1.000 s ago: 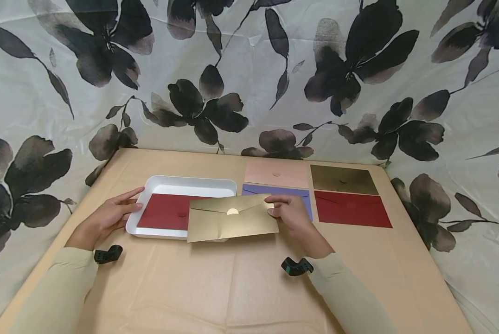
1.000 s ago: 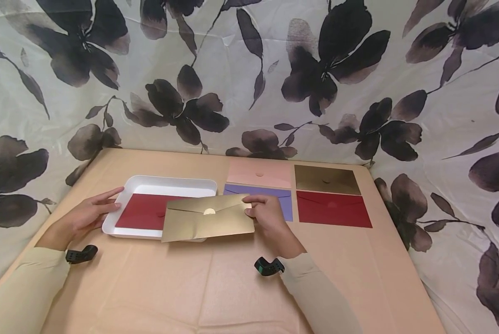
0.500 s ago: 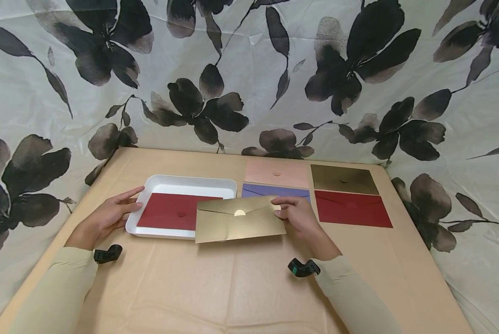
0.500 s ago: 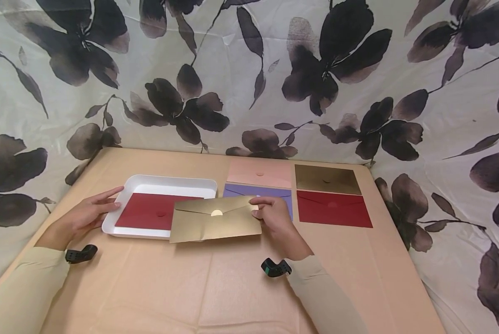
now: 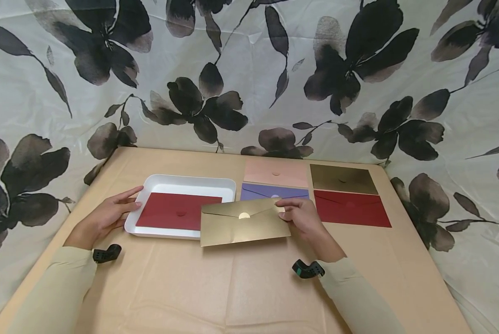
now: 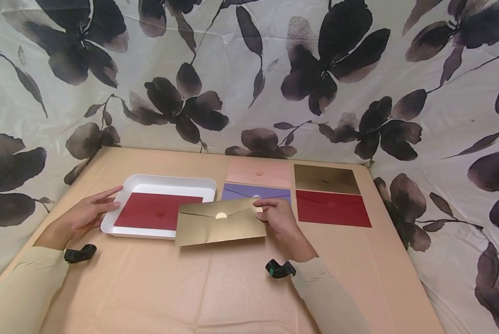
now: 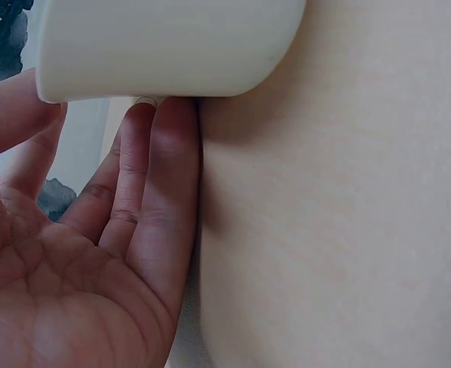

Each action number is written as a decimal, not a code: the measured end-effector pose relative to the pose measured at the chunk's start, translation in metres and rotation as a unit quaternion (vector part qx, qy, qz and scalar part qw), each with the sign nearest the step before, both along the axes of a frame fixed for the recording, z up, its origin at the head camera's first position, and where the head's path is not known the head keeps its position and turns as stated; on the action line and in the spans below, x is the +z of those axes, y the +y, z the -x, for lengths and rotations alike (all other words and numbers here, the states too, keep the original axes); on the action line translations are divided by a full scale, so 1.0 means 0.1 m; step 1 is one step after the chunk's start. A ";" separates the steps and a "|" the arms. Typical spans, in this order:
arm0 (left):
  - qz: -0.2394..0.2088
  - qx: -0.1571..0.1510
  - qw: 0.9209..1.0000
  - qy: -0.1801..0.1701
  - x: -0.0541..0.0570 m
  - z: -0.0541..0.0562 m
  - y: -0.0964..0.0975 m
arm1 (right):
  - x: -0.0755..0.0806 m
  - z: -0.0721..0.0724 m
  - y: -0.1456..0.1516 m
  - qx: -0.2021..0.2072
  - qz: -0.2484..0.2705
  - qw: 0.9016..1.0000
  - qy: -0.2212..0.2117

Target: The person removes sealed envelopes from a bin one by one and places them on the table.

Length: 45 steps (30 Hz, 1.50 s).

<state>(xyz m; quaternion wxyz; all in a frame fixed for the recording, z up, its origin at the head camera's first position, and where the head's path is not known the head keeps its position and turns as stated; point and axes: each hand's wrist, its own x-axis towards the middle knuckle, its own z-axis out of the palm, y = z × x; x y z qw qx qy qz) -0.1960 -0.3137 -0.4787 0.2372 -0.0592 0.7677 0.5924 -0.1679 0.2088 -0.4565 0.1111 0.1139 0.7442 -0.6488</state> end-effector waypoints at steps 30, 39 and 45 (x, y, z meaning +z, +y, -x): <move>-0.007 0.000 1.000 0.000 -0.01 0.01 0.00 | -0.07 0.01 0.17 -0.009 0.002 1.000 -0.004; -0.010 -0.001 1.000 0.000 -0.01 0.01 -0.01 | -0.07 -0.01 0.25 -0.004 0.006 1.000 -0.008; -0.009 0.000 1.000 0.000 -0.01 0.00 -0.01 | -0.07 -0.01 0.30 -0.004 -0.007 1.000 -0.007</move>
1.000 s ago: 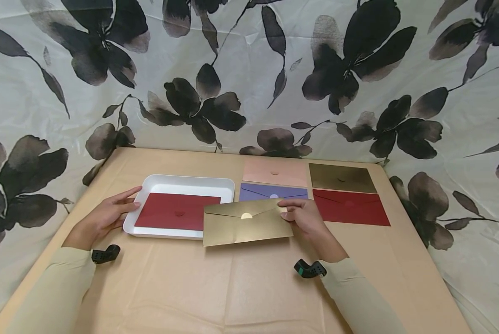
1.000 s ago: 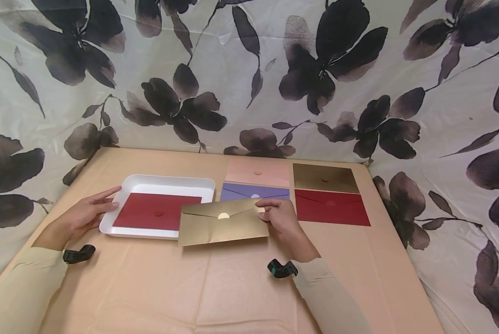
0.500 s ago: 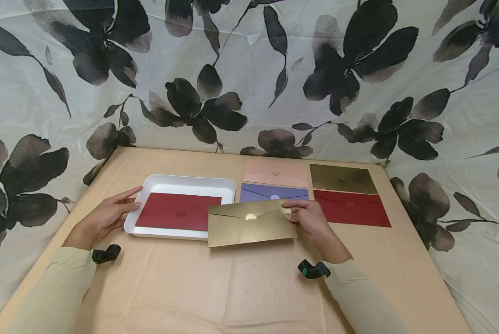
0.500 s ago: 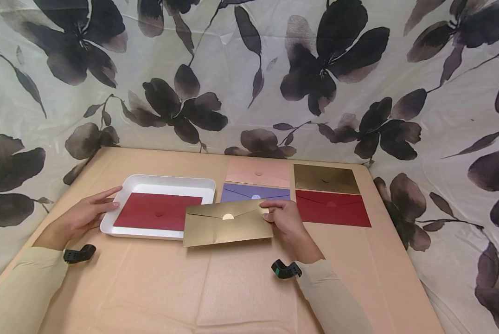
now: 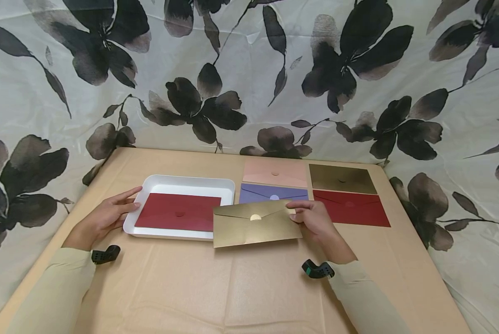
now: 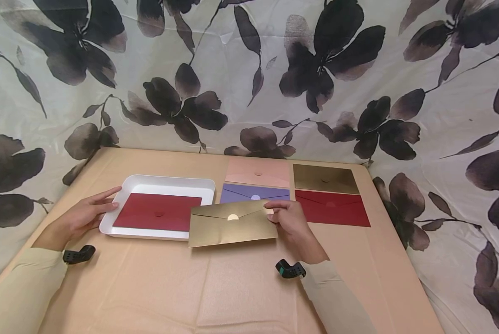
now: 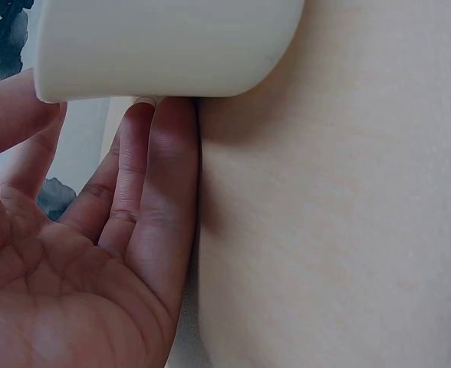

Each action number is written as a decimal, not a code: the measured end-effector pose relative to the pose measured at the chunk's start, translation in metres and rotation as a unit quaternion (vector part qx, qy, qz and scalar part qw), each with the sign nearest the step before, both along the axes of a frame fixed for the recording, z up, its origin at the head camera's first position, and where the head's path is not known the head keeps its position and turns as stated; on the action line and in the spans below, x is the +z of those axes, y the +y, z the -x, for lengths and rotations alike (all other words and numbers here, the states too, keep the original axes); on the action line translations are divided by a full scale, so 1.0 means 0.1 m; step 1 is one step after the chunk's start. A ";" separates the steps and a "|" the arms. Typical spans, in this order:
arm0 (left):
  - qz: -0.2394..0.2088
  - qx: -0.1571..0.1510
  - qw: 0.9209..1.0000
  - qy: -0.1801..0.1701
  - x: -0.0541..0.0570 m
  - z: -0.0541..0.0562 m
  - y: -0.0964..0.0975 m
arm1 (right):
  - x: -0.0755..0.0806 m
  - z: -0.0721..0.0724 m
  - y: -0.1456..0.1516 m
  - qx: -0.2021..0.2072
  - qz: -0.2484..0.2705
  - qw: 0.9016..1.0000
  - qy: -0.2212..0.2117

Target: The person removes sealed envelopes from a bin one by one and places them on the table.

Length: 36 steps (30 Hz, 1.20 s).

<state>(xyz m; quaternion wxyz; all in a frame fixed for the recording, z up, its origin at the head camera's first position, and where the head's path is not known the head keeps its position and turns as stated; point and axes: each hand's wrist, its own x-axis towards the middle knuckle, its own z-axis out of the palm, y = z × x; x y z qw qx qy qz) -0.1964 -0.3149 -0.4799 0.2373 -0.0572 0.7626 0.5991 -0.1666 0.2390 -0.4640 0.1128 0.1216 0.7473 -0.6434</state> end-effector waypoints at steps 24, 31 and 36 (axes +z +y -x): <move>0.007 -0.004 1.000 0.002 -0.01 0.03 -0.01 | 0.03 -0.06 0.20 0.003 -0.003 1.000 -0.006; 0.009 -0.001 1.000 -0.004 -0.02 0.02 -0.02 | 0.02 -0.09 0.27 -0.001 -0.014 1.000 -0.009; 0.008 0.001 1.000 -0.005 -0.02 0.01 -0.01 | 0.01 -0.12 0.35 -0.005 -0.027 1.000 -0.011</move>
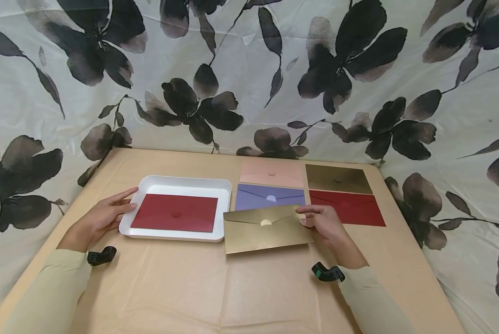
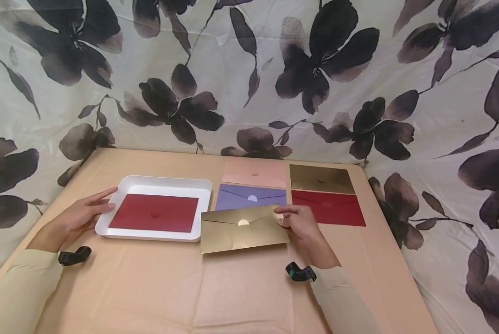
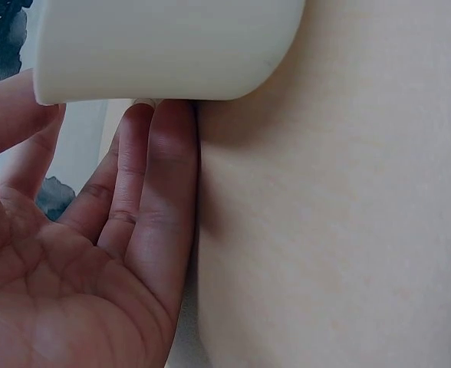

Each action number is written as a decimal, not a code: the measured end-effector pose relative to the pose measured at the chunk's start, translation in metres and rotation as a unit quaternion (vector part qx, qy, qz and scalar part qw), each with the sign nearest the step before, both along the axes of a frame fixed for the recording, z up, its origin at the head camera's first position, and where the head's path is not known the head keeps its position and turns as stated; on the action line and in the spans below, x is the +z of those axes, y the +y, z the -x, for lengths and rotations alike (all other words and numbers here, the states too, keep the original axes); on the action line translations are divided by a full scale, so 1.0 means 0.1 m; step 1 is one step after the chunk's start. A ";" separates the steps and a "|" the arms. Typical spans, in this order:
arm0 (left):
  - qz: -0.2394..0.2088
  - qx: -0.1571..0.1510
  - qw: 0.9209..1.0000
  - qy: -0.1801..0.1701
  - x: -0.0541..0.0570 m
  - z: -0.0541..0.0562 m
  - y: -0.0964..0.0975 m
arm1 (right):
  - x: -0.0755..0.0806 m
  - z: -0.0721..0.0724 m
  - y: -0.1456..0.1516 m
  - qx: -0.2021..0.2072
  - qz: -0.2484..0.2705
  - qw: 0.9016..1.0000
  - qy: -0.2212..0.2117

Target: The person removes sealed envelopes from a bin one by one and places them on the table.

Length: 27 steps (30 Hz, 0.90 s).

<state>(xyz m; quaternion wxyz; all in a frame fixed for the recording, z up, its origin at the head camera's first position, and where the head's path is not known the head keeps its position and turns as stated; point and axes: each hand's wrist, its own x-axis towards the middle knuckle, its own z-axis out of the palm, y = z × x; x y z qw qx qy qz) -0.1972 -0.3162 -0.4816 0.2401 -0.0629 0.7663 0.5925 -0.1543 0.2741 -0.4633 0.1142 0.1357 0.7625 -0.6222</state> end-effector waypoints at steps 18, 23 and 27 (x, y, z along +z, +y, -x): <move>0.011 -0.001 1.000 -0.001 -0.02 0.02 -0.02 | -0.02 -0.08 0.23 0.006 -0.010 1.000 -0.002; 0.016 0.000 1.000 0.000 -0.01 0.03 -0.02 | -0.04 -0.13 0.32 0.009 -0.010 1.000 -0.007; 0.021 0.000 1.000 -0.001 -0.01 0.02 -0.01 | -0.05 -0.17 0.40 0.010 -0.007 1.000 -0.010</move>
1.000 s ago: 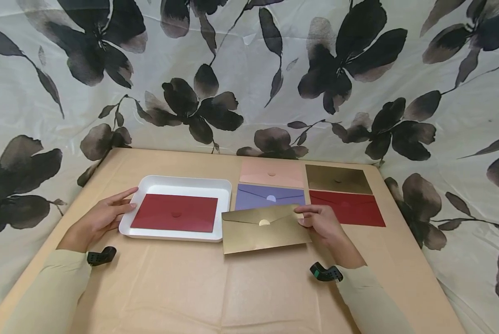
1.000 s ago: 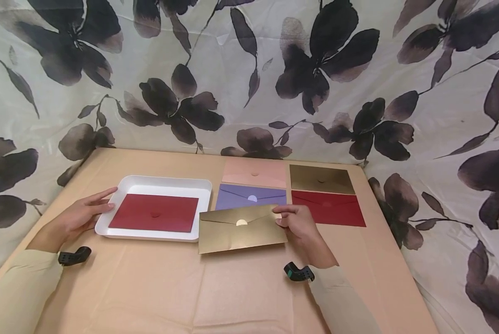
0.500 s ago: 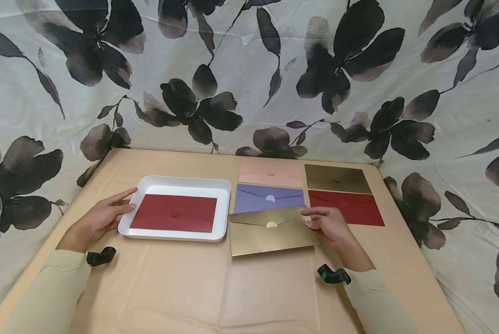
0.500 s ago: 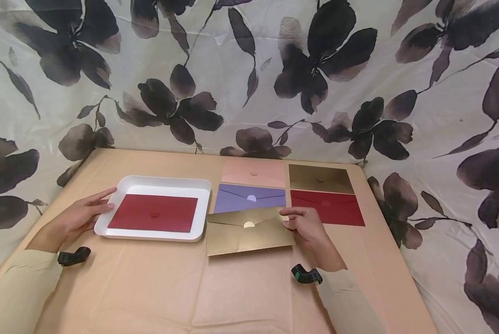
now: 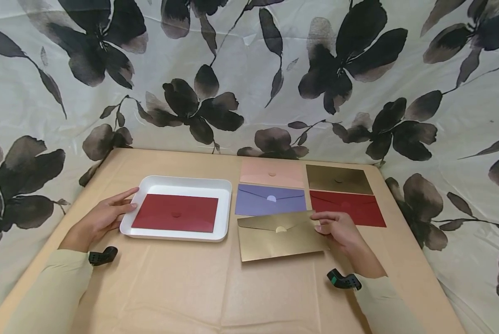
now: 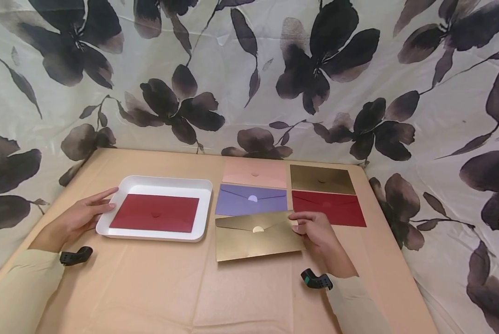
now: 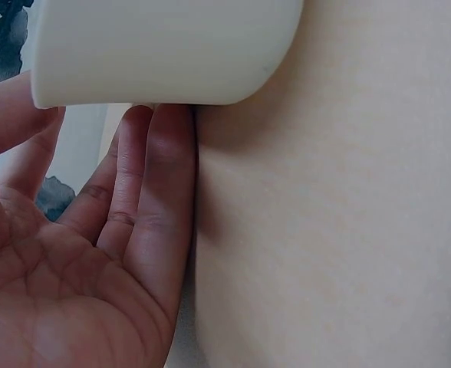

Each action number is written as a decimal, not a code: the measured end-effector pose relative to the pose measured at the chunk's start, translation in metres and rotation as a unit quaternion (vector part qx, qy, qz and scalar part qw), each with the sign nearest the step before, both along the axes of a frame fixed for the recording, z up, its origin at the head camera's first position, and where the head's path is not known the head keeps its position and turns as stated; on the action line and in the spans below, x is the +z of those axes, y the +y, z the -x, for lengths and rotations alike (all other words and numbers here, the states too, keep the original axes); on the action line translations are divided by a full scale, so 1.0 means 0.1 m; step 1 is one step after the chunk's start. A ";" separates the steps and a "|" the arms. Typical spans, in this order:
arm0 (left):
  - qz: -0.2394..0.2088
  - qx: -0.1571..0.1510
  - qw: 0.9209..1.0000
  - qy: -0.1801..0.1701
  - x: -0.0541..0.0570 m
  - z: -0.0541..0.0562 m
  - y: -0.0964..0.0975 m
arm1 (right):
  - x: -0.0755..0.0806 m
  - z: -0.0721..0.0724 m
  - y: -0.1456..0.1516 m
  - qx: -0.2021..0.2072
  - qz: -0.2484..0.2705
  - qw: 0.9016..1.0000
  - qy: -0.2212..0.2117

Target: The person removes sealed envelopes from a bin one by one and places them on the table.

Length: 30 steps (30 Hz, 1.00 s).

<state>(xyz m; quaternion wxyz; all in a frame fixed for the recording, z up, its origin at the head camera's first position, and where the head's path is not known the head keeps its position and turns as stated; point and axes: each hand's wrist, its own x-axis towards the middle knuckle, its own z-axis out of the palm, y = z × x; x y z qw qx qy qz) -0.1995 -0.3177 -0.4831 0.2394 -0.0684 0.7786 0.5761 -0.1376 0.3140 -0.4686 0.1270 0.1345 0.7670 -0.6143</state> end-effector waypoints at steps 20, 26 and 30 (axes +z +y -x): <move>-0.013 0.001 1.000 0.005 -0.04 -0.03 0.02 | -0.01 -0.18 0.32 -0.003 -0.016 1.000 0.000; -0.004 0.000 1.000 0.007 -0.03 -0.03 0.02 | -0.02 -0.22 0.43 -0.008 -0.006 1.000 -0.002; 0.000 0.001 1.000 0.009 -0.03 -0.05 0.01 | -0.03 -0.26 0.52 -0.014 -0.001 1.000 0.003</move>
